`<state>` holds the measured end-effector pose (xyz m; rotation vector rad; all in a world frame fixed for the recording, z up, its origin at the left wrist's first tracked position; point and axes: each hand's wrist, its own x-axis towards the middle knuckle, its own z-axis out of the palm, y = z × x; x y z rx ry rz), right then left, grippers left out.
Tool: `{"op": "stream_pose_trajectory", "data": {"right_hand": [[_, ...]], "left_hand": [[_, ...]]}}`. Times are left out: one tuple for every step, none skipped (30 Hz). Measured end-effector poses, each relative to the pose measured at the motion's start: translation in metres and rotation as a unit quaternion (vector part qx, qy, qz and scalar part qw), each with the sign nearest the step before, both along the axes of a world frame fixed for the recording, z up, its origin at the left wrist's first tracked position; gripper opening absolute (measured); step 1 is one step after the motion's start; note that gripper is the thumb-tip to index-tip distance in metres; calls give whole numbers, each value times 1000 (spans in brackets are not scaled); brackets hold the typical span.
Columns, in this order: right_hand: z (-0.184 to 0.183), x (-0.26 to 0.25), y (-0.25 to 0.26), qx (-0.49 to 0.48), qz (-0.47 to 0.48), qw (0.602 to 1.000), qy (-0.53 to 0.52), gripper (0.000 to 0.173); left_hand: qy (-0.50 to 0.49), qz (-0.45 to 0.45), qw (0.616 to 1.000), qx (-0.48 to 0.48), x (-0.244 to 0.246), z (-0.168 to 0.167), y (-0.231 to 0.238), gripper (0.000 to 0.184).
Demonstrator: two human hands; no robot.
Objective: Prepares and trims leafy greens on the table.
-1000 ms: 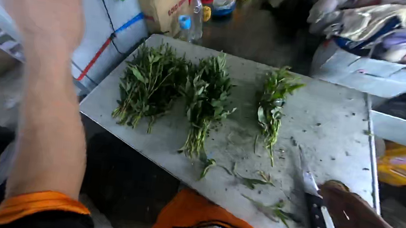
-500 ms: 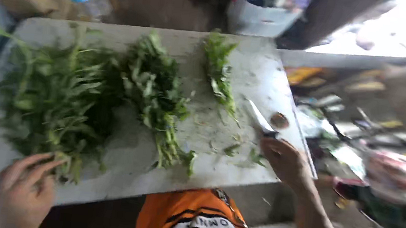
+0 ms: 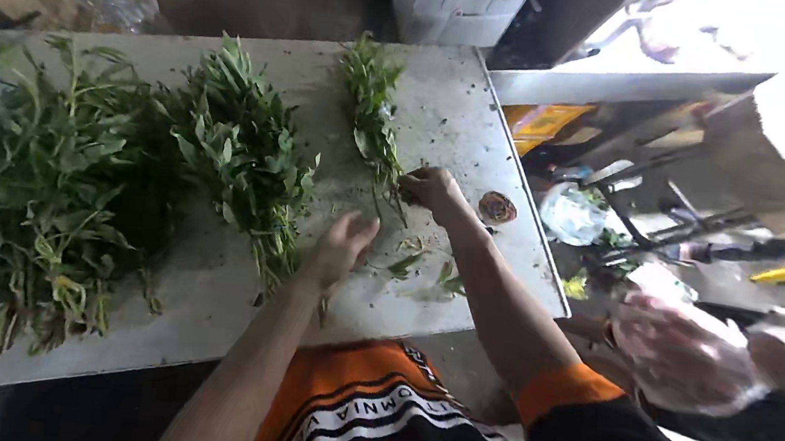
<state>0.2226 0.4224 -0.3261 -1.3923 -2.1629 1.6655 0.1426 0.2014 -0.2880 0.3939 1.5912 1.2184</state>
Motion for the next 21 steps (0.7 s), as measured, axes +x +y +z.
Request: {"op": "stream_pose_trajectory", "data": {"right_hand": [[7, 4, -4, -68, -19, 996, 62, 27], [15, 11, -9, -131, -25, 984, 117, 25], [21, 19, -15, -180, -17, 970, 162, 24], [24, 27, -19, -214, -2, 958, 191, 25], [24, 34, -22, -234, 14, 950, 205, 25], [22, 41, -24, -247, 27, 946, 207, 26], [18, 45, -25, -248, 40, 946, 206, 25], [15, 49, -24, -239, 56, 947, 205, 24], [13, 53, -23, -226, 74, 950, 204, 24], [13, 56, -23, -213, 87, 951, 207, 25], [14, 59, -24, -206, 95, 950, 214, 27], [16, 62, -26, -203, 95, 948, 224, 29], [19, 65, -31, -198, 87, 948, 233, 31], [22, 66, -36, -175, 82, 955, 226, 32], [23, 67, -43, -127, 86, 969, 193, 31], [24, 68, -49, -65, 97, 984, 138, 31], [23, 68, -56, -16, 109, 990, 84, 33], [20, 68, -62, 6, 121, 992, 40, 38], [16, 68, -66, 10, 127, 992, 13, 43], [14, 69, -69, 5, 129, 992, 0, 46], [14, 70, -70, -9, 130, 992, 1, 46]], "left_hand": [[-65, 44, 997, -16, 2, -5, 21, 52], [-115, 83, 990, -19, 4, -7, 37, 52], [-155, 106, 982, -9, 7, -8, 48, 55], [-192, 111, 975, 11, 8, -10, 56, 57], [-215, 118, 969, 26, 11, -12, 60, 57], [-225, 131, 965, 32, 14, -15, 62, 53], [-225, 144, 963, 34, 17, -20, 64, 47], [-217, 158, 963, 28, 19, -25, 65, 39], [-207, 173, 963, 18, 22, -27, 65, 32], [-198, 183, 963, 8, 24, -28, 65, 30], [-189, 186, 964, 3, 25, -28, 64, 28], [-180, 185, 966, 1, 25, -29, 62, 28], [-169, 184, 968, -2, 25, -30, 61, 30], [-159, 181, 971, -2, 25, -32, 60, 32], [-154, 177, 972, -1, 25, -35, 58, 33], [-148, 178, 973, 0, 26, -38, 57, 33], [-139, 176, 975, 1, 27, -40, 57, 34], [-130, 167, 977, 1, 29, -43, 56, 38], [-121, 156, 980, -6, 30, -42, 55, 43], [-116, 144, 983, -19, 31, -39, 55, 48], [-122, 131, 983, -28, 30, -36, 54, 52]]}}
